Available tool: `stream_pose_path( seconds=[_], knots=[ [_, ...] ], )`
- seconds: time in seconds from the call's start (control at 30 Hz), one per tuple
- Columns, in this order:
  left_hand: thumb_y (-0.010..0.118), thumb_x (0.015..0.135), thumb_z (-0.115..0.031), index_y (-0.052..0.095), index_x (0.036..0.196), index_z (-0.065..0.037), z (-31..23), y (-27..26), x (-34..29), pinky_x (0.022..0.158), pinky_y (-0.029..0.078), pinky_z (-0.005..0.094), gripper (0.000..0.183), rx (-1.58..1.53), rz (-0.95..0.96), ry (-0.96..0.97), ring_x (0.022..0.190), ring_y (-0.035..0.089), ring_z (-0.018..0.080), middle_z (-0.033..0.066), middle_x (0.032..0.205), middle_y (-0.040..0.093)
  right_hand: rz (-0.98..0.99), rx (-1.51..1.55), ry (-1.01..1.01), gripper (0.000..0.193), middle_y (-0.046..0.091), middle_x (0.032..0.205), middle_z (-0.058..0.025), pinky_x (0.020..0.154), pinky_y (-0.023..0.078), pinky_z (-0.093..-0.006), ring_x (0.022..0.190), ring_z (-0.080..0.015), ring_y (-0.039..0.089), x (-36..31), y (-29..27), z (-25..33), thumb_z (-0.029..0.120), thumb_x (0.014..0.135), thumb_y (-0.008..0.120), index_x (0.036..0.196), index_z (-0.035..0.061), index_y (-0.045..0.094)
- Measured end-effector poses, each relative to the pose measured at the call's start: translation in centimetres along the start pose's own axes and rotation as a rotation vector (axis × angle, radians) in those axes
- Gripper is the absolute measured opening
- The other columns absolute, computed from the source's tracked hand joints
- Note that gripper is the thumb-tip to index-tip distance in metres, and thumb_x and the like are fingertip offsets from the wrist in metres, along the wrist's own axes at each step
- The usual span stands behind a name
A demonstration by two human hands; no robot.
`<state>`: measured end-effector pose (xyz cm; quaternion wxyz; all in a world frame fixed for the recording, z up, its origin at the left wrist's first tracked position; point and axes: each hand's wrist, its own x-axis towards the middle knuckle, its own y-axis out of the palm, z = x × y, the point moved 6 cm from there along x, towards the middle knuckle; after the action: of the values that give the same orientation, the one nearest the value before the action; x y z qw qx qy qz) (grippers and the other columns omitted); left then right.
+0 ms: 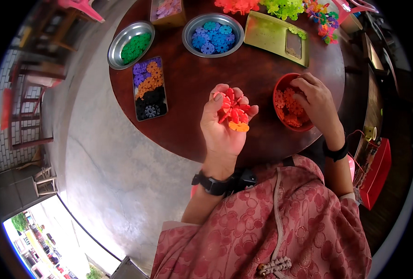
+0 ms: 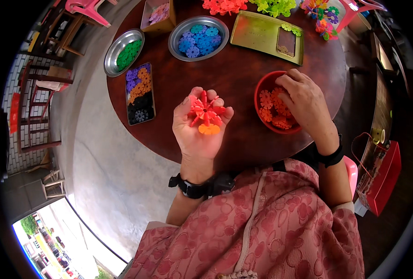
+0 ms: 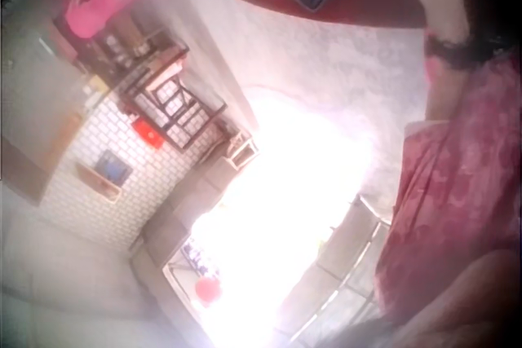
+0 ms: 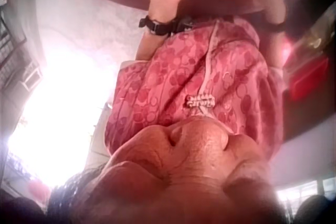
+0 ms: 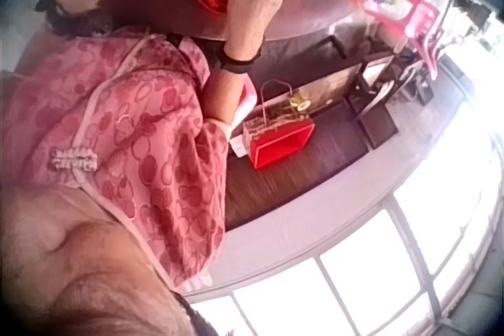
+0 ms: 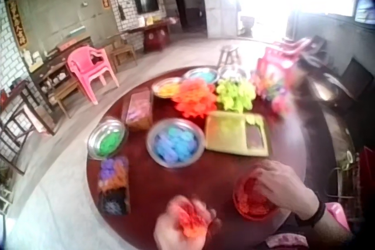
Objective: Assembling interlocking star-shaped toy blocks at a table.
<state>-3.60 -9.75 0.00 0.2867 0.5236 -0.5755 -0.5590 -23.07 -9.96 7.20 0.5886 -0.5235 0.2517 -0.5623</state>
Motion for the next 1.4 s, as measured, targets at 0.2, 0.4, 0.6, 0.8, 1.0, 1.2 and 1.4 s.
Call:
stream_pose_path(
  seconds=[0.2, 0.4, 0.6, 0.8, 1.0, 1.2, 1.4],
  knots=[
    [0.054, 0.086, -0.031, 0.057, 0.109, -0.008, 0.5, 1.4, 0.1, 0.083, 0.048, 0.0454, 0.033, -0.084, 0.206, -0.06, 0.093, 0.057, 0.0262, 0.0112, 0.104, 0.058, 0.158, -0.155, -0.012, 0.02, 0.056, 0.093, -0.013, 0.078, 0.048, -0.0392, 0.085, -0.0317, 0.058, -1.0, 3.1, -0.8, 0.003, 0.072, 0.061, 0.092, 0.0019, 0.061],
    [0.055, 0.087, -0.036, 0.056, 0.113, -0.007, 0.4, 1.5, 0.2, 0.09, 0.045, 0.0474, 0.039, -0.095, 0.247, -0.066, 0.1, 0.056, 0.0291, 0.0116, 0.105, 0.059, 0.184, -0.123, 0.03, 0.008, 0.056, 0.086, -0.0136, 0.074, 0.047, -0.0392, 0.083, -0.0307, 0.057, -0.9, 3.6, -1.1, 0.007, 0.078, 0.058, 0.081, 0.0008, 0.061],
    [0.055, 0.088, -0.037, 0.058, 0.102, -0.006, 0.6, 1.3, 0.3, 0.099, 0.036, 0.0525, 0.034, -0.127, 0.197, -0.057, 0.104, 0.055, 0.0312, 0.0114, 0.103, 0.06, 0.15, -0.096, 0.005, 0.012, 0.053, 0.081, -0.0134, 0.07, 0.045, -0.0401, 0.077, -0.0314, 0.055, -1.1, 3.2, -0.8, 0.013, 0.08, 0.058, 0.079, 0.003, 0.064],
    [0.053, 0.09, -0.033, 0.057, 0.093, -0.007, 0.7, 1.7, 0.4, 0.101, 0.034, 0.0531, 0.026, -0.094, 0.277, -0.065, 0.112, 0.051, 0.0308, 0.0105, 0.098, 0.059, 0.044, 0.062, 0.066, 0.009, 0.055, 0.082, -0.0136, 0.069, 0.046, -0.0389, 0.077, -0.0326, 0.056, -0.9, 1.1, -0.1, 0.012, 0.08, 0.059, 0.082, 0.0032, 0.062],
    [0.052, 0.091, -0.032, 0.056, 0.097, -0.008, 0.6, 1.3, 0.1, 0.098, 0.039, 0.0513, 0.025, -0.069, 0.189, -0.052, 0.112, 0.051, 0.0289, 0.0105, 0.101, 0.058, -0.123, 0.259, 0.074, 0.007, 0.058, 0.08, -0.0117, 0.065, 0.046, -0.0312, 0.071, -0.027, 0.058, -0.3, -2.3, 2.9, 0.005, 0.078, 0.062, 0.084, 0.0017, 0.062],
    [0.052, 0.092, -0.035, 0.057, 0.099, -0.008, 0.8, 1.0, 0.0, 0.093, 0.044, 0.0495, 0.028, -0.085, 0.164, -0.103, 0.11, 0.052, 0.0287, 0.011, 0.103, 0.058, -0.102, 0.543, -0.104, 0.016, 0.059, 0.083, -0.0098, 0.064, 0.047, -0.0295, 0.074, -0.0234, 0.06, -0.6, -2.6, 6.9, -0.002, 0.072, 0.068, 0.086, 0.0025, 0.063],
    [0.05, 0.092, -0.037, 0.057, 0.092, -0.007, 1.7, 0.8, 0.1, 0.092, 0.043, 0.0436, 0.032, -0.144, 0.103, -0.131, 0.102, 0.054, 0.0297, 0.0119, 0.098, 0.058, -0.104, 0.548, -0.151, 0.014, 0.058, 0.08, -0.0094, 0.062, 0.046, -0.0294, 0.07, -0.023, 0.059, -0.3, -0.5, 8.4, -0.001, 0.073, 0.068, 0.085, 0.0021, 0.061]
  ],
)
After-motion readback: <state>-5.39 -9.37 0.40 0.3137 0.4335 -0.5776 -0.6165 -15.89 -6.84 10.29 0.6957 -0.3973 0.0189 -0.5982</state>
